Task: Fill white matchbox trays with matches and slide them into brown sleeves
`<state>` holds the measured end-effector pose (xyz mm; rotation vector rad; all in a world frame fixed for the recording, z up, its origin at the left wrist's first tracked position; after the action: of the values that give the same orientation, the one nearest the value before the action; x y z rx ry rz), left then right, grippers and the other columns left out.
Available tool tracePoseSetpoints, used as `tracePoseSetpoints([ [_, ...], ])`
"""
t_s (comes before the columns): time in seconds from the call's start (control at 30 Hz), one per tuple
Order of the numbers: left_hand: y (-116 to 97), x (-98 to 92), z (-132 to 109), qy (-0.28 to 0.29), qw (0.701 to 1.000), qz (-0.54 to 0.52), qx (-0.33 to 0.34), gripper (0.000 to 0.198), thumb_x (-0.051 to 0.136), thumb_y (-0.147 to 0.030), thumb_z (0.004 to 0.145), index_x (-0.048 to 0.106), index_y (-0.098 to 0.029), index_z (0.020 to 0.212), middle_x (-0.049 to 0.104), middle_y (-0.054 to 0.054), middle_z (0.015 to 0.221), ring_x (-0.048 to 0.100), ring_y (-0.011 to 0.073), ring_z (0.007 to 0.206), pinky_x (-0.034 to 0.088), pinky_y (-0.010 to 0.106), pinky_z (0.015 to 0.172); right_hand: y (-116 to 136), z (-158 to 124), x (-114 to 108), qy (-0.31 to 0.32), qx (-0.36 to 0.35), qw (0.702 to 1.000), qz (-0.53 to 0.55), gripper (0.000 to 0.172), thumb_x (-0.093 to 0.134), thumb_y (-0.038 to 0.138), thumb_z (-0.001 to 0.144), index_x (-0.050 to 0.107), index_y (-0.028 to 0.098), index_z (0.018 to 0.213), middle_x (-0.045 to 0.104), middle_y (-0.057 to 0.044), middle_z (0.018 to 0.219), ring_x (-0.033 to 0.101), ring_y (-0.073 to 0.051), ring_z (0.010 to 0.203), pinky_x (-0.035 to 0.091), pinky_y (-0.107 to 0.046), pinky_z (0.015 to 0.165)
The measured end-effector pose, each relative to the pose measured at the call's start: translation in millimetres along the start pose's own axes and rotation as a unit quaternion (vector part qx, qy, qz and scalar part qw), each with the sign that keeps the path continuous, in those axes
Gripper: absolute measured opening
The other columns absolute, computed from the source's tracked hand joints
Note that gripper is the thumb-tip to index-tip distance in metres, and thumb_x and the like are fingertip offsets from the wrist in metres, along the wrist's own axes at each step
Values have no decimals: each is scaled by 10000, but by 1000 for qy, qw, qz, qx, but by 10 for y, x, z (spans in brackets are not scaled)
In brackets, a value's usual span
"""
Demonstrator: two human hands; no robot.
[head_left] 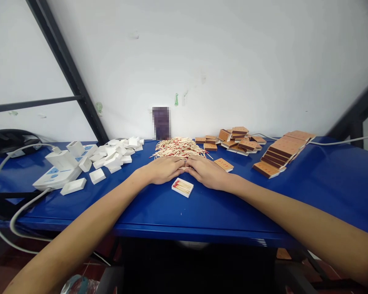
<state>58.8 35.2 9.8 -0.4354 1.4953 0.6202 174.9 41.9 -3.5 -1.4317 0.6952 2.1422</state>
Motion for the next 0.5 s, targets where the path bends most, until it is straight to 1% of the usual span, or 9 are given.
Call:
tracePoseSetpoints([
  [0.13,7,14,6,-8,1000,-14,-5,267,326,-309,1030,539,-148,1045,646,114,1067,625,232,964,458,345,848,21,1,-14,14,8,1000,-23,224,413,274,1012,592,143,980,624,-127,1037,578,-222,947,432,-337,827],
  [0.27,9,41,16,-17,1000,-21,-11,244,336,-292,1021,535,-151,1009,656,127,1030,638,255,940,464,360,809,19,2,-36,22,18,999,-22,225,443,295,1006,616,157,963,638,-110,996,591,-215,907,430,-326,787],
  [0.4,11,50,18,-10,1000,-13,-22,213,354,-258,1011,535,-150,980,659,128,1011,645,255,922,464,354,786,20,-4,-45,14,15,1000,-22,239,457,316,1006,640,166,967,643,-96,978,592,-212,912,419,-314,773],
  [0.5,1,42,16,-4,1000,-6,-27,227,346,-269,1018,535,-148,984,663,125,1029,644,247,937,465,346,795,36,-10,-53,12,12,1000,-24,253,447,312,1010,648,158,993,641,-101,993,589,-213,924,416,-313,781],
])
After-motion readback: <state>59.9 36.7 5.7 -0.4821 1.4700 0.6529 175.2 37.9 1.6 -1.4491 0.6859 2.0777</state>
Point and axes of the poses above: each hand's wrist, its own z-axis towards the middle knuckle, its own x-axis out of the palm, y = z × x, the point moved 6 cm from there along z, towards the middle knuckle
